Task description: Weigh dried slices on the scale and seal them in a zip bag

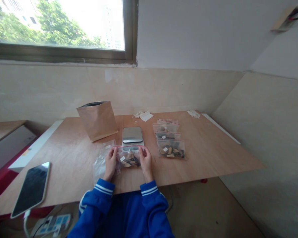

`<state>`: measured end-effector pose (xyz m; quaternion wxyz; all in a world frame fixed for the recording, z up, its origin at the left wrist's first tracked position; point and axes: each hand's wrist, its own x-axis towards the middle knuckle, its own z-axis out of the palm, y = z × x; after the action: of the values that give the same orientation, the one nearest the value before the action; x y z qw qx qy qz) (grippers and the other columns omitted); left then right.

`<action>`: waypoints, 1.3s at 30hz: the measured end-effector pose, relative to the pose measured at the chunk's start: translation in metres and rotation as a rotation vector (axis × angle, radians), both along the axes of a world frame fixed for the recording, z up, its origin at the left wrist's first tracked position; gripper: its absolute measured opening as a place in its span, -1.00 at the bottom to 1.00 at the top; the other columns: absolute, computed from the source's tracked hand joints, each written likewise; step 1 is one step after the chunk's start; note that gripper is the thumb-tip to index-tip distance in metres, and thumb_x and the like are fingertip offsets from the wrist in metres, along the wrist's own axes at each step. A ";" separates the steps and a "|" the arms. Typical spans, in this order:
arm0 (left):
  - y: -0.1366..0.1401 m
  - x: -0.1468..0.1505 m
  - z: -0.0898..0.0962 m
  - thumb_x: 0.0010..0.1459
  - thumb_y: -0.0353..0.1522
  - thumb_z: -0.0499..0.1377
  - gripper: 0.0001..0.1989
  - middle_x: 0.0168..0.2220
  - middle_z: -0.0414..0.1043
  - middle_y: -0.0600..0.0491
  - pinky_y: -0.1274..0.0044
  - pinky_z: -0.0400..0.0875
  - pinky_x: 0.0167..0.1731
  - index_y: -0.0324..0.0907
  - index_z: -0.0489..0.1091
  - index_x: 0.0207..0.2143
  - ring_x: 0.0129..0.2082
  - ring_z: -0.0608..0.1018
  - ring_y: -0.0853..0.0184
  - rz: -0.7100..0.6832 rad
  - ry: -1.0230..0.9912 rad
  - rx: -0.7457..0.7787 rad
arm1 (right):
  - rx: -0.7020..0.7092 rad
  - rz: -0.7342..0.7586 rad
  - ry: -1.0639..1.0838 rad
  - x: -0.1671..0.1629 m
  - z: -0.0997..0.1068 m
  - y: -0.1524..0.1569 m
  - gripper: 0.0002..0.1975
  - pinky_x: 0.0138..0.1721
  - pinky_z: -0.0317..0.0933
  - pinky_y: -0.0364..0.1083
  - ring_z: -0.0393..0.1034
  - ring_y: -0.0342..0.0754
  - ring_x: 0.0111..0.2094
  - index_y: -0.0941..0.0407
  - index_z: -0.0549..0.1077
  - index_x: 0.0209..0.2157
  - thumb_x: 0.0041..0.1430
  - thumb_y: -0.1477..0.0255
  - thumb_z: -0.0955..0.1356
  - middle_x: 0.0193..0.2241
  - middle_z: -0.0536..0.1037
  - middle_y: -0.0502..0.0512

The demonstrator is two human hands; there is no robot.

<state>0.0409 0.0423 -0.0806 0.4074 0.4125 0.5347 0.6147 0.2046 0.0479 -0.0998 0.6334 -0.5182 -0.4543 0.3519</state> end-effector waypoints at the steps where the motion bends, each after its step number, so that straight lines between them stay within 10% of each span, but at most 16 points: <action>1: 0.000 0.000 0.000 0.06 0.07 0.15 -0.52 -0.63 0.25 0.17 0.58 0.16 -0.63 -0.19 0.42 -0.37 -0.66 0.28 0.44 0.005 0.003 0.003 | 0.002 -0.001 0.005 0.000 0.000 0.000 -0.61 -0.22 0.32 -0.07 0.45 -0.01 -0.31 0.14 0.50 -0.28 0.14 0.08 0.34 -0.36 0.58 0.11; 14: -0.001 0.000 -0.001 0.00 -0.01 0.24 -0.57 -0.38 0.45 0.05 0.64 0.25 -0.66 -0.21 0.44 -0.32 -0.54 0.39 0.44 -0.084 -0.038 -0.005 | 0.027 0.003 -0.014 0.000 0.003 -0.003 -0.64 -0.28 0.32 -0.09 0.43 -0.04 -0.35 0.12 0.49 -0.31 0.16 0.09 0.33 -0.40 0.55 0.07; 29: -0.002 0.000 -0.002 0.03 0.00 0.23 -0.54 -0.55 0.36 0.12 0.63 0.19 -0.67 -0.24 0.45 -0.31 -0.62 0.33 0.46 -0.068 0.001 -0.004 | 0.000 -0.040 -0.052 0.000 0.005 -0.003 -0.58 -0.29 0.30 -0.09 0.43 -0.02 -0.38 0.14 0.52 -0.27 0.20 0.07 0.29 -0.45 0.55 0.09; 39: 0.001 -0.001 -0.006 0.08 -0.04 0.20 -0.61 -0.36 0.49 0.00 0.54 0.35 -0.35 -0.21 0.48 -0.33 -0.34 0.49 0.31 -0.062 0.094 0.062 | -0.026 -0.052 -0.091 0.002 -0.007 0.000 -0.54 -0.33 0.28 -0.12 0.41 -0.05 -0.41 0.19 0.52 -0.27 0.21 0.06 0.28 -0.45 0.55 0.10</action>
<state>0.0396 0.0434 -0.0871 0.3878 0.4697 0.5210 0.5979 0.2069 0.0474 -0.1066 0.6143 -0.5535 -0.4644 0.3172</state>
